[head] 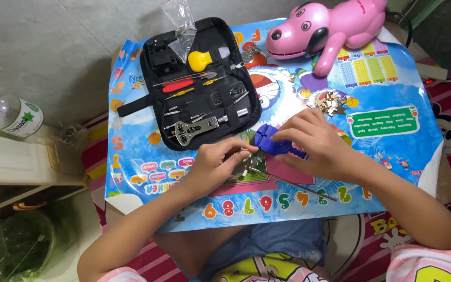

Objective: Removing links from a metal watch band using a specialized repair kit

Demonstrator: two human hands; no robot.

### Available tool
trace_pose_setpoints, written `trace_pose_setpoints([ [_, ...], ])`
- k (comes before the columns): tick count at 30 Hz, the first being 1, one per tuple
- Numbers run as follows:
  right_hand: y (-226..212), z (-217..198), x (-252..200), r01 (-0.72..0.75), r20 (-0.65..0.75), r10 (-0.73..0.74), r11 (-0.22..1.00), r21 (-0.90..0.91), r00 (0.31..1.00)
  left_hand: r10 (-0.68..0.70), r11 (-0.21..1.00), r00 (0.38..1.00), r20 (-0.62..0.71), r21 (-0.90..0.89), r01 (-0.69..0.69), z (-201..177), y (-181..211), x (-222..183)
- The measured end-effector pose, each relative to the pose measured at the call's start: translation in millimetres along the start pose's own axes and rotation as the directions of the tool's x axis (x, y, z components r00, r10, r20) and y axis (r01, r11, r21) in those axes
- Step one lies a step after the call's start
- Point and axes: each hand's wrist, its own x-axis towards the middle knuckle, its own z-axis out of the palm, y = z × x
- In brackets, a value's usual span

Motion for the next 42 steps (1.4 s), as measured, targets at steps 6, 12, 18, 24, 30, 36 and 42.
trace_pose_setpoints([
  [6,0,4,1,-0.03,-0.016,0.029,0.999,-0.04,0.999,0.083,0.988,0.996,-0.034,0.132,-0.078,18,-3,11],
  [12,-5,-2,-10,0.005,-0.02,-0.005,1.0,-0.016,1.0,-0.084,0.991,0.996,-0.039,0.1,0.088,23,-2,26],
  [18,-28,8,-17,0.39,0.113,-0.374,0.897,-0.21,0.921,-0.087,0.99,0.995,-0.055,0.107,0.093,28,-8,22],
  [24,-27,-7,-22,0.462,0.23,-0.409,0.841,-0.28,0.883,-0.02,0.995,0.997,-0.073,0.094,0.027,28,-2,23],
  [30,-48,-3,-39,0.508,0.21,-0.477,0.851,-0.133,0.854,0.068,0.988,0.995,-0.068,0.143,-0.058,26,-4,22],
  [36,-52,-28,-33,0.334,0.227,-0.334,0.942,0.038,0.915,-0.007,0.988,1.0,-0.007,0.153,0.008,22,8,22],
  [42,-22,-30,-14,0.057,-0.148,-0.14,0.884,-0.465,0.979,0.139,0.987,0.99,-0.012,0.08,-0.137,32,20,31],
])
